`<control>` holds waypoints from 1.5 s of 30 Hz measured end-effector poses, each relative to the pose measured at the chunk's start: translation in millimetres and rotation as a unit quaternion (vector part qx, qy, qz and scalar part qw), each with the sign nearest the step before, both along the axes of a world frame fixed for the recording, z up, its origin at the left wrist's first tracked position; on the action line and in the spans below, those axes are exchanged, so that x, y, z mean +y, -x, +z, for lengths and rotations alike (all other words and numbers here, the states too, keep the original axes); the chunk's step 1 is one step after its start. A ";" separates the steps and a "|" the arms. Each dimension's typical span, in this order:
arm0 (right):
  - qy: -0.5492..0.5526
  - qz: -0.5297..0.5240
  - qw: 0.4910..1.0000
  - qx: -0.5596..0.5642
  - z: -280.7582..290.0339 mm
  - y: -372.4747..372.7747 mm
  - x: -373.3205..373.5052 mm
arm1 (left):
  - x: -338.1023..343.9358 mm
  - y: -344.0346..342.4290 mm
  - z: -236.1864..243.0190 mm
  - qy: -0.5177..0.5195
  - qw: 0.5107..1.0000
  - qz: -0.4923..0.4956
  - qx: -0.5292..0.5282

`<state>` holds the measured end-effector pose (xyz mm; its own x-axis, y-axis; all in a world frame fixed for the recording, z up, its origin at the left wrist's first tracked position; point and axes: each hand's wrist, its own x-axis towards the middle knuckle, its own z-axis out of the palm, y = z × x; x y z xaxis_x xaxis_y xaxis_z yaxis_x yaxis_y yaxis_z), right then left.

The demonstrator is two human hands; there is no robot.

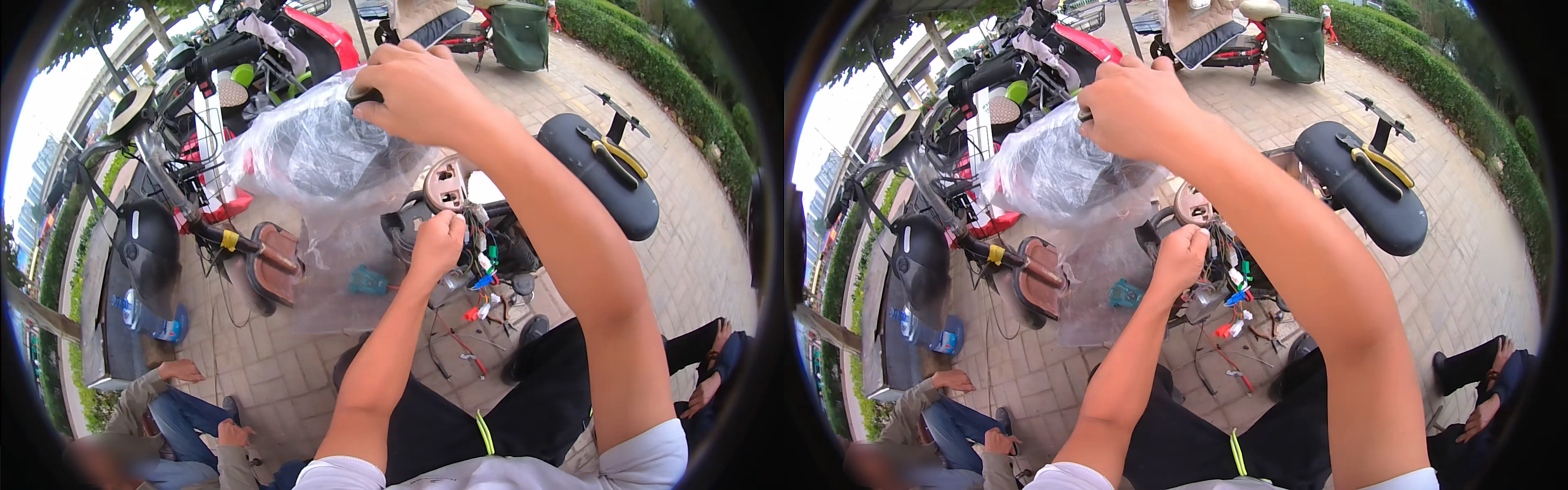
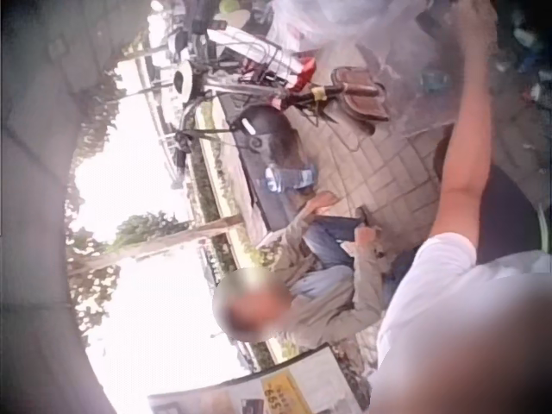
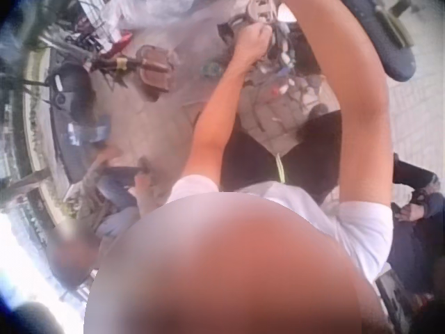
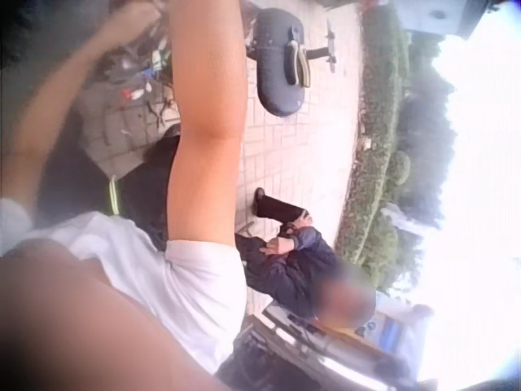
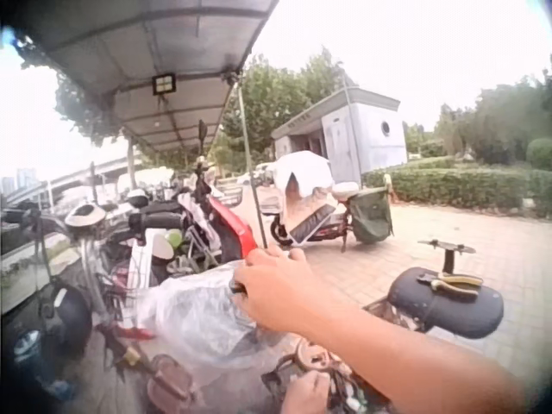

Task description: The person repairs the electrical wiring of a scooter by stripping wire insulation, twisting wires together, and wrapping connections with electrical tape. They use pliers and electrical tape to secure the connections.

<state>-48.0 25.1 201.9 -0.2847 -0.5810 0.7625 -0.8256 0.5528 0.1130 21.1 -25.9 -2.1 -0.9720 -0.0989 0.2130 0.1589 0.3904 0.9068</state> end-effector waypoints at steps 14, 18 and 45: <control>0.383 0.265 0.762 -0.450 -79.0 -69.3 87.8 | -28.0 -11.7 -2.6 -0.214 0.972 -0.072 -0.069; 0.498 0.288 0.437 -0.692 -164.5 -97.4 122.0 | -25.2 -12.0 0.5 -0.212 0.969 -0.106 -0.073; 0.234 0.026 0.878 -0.416 -204.3 -99.9 126.6 | -0.8 -32.2 5.7 0.116 0.988 -0.058 0.085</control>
<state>51.9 151.8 -2.4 -0.8392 -0.2882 0.4612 -0.5396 0.3366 -0.7717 53.3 -26.7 3.6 -0.9222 0.0816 0.3779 0.3571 0.5543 0.7518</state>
